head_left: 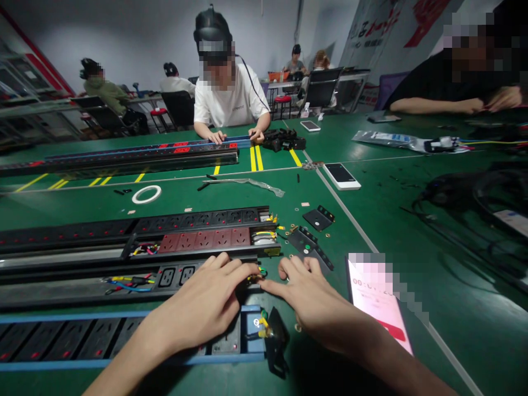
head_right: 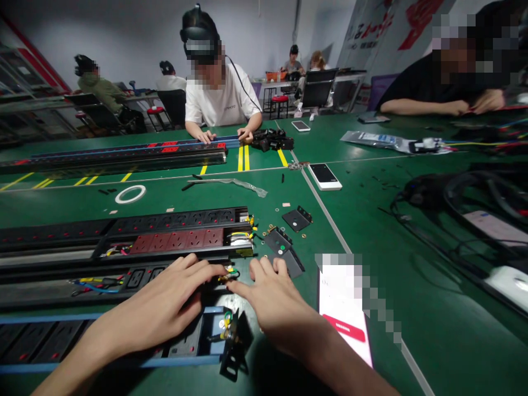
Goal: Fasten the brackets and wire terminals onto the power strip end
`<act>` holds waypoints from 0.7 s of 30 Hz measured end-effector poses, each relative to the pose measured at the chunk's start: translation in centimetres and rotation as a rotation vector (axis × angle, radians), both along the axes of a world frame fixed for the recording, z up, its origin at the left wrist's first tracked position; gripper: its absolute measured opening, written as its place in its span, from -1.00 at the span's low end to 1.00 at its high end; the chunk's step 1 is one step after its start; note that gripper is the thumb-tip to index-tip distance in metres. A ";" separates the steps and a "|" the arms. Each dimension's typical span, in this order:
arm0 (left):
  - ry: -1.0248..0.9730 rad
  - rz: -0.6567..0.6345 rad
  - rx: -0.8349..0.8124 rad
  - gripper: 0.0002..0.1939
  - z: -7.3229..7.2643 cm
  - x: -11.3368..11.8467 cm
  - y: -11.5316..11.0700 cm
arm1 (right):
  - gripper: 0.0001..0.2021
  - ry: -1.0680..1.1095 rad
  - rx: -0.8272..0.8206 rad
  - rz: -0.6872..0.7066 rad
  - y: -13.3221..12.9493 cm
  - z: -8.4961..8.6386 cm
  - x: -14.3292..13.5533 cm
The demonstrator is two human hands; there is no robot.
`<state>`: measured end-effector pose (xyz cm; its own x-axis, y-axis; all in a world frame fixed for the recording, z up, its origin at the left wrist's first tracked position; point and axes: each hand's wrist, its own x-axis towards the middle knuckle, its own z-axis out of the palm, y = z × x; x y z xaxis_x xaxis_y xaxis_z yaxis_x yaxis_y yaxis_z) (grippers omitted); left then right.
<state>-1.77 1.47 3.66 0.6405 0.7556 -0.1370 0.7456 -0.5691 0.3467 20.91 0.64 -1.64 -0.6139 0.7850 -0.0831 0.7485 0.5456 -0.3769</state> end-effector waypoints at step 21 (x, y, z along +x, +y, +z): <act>-0.069 0.059 -0.026 -0.68 -0.8 0.0 0.6 | -0.44 0.016 -0.069 0.099 1.8 0.4 0.2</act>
